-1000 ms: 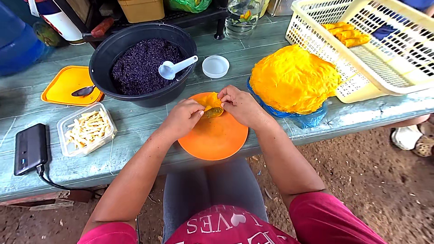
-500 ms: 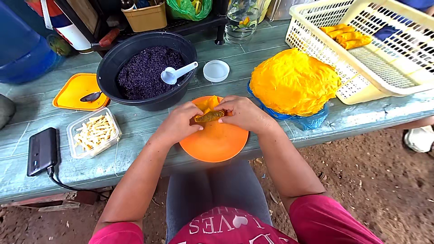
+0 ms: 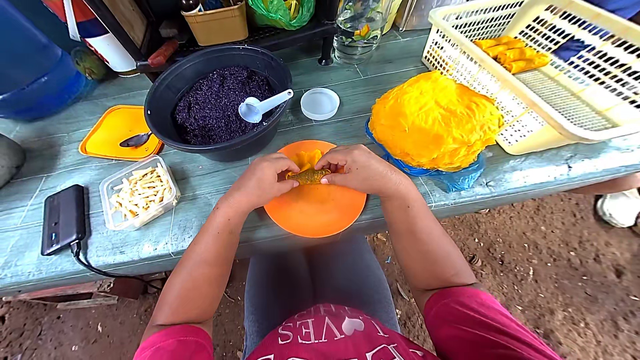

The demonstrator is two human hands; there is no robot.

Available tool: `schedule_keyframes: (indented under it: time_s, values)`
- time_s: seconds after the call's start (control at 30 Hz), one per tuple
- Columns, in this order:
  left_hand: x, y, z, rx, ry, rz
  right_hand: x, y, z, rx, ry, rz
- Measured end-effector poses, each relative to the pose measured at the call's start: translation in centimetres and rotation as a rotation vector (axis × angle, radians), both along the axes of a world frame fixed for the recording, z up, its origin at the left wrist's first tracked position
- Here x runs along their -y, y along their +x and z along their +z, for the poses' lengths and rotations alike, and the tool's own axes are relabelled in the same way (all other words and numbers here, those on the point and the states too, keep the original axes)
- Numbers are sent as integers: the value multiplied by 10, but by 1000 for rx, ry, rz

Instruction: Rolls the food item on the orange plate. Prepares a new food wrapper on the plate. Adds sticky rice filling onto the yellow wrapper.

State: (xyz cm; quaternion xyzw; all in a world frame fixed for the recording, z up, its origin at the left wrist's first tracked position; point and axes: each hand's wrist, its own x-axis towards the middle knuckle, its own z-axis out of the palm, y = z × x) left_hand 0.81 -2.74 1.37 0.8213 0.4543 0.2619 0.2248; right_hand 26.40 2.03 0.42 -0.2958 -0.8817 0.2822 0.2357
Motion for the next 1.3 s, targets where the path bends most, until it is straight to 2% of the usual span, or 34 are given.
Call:
schedule_keyframes:
  time_s: [0.17,0.3,0.5,0.6,0.7,0.8,1.0,1.3]
  values:
    - [-1,-2,2,-20,-53,21,0,0,1,1,-65,-11]
    - [-4,-3,1,-37,-33,19,-3,-1,-3,9,67,-7]
    - [-9,3,4,-91,-50,86,0,-12,5,123,33,-141]
    - [-9,10,8,-81,-92,155,-1,-16,4,77,49,-179]
    - [-9,11,3,-48,-11,144,-1,-14,1,3,83,-184]
    - [-7,5,3,-34,-14,120,-3,-8,2,-60,29,-200]
    - [-1,4,5,-7,-23,133,-3,1,0,-121,-3,-60]
    - [-1,2,0,-2,47,115,-6,-1,-7,-84,135,-11]
